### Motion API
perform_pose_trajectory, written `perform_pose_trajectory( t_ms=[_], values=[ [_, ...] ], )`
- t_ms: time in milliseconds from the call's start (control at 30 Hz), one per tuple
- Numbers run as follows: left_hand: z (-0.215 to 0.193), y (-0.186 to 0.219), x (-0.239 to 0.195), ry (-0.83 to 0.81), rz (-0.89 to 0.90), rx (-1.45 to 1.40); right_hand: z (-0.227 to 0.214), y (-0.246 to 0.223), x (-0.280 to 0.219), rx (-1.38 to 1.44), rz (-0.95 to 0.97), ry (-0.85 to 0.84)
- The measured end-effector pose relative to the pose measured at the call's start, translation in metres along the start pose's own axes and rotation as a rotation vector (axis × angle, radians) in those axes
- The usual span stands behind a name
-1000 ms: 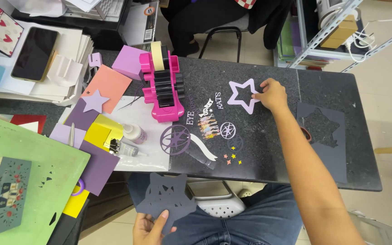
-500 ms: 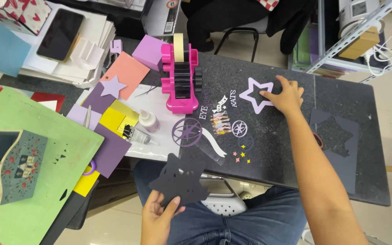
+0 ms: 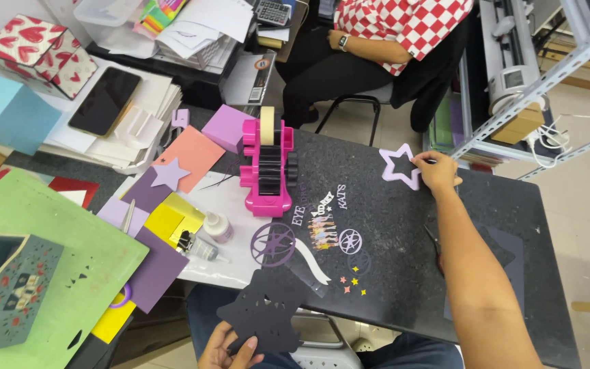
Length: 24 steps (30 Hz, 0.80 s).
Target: Assembling multi-layered paper stars using adhesive tape and glue.
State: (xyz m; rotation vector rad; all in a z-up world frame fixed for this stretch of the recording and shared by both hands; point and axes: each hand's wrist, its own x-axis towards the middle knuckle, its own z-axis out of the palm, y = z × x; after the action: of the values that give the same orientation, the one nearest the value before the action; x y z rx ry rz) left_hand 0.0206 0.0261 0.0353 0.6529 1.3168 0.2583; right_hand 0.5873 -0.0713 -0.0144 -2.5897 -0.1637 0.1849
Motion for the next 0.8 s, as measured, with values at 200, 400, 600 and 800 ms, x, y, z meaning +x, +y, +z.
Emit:
perform_pose_trajectory(
  t_ms=[200,400,600,800],
  values=[
    [0.011,-0.024,0.031,-0.053,0.033,0.091,-0.017,0.003,-0.003,-0.176,-0.044,-0.128],
    [0.036,-0.025,0.066,-0.119,0.104,-0.046,-0.029,0.003,0.002,0.128,-0.091,0.025],
    [0.037,-0.041,0.077,-0.151,0.117,-0.172,-0.025,0.037,0.022,0.814,-0.122,0.140],
    [0.092,-0.054,0.053,-0.222,0.175,-0.274,-0.086,0.063,-0.165,1.677,-0.105,-0.362]
  ],
)
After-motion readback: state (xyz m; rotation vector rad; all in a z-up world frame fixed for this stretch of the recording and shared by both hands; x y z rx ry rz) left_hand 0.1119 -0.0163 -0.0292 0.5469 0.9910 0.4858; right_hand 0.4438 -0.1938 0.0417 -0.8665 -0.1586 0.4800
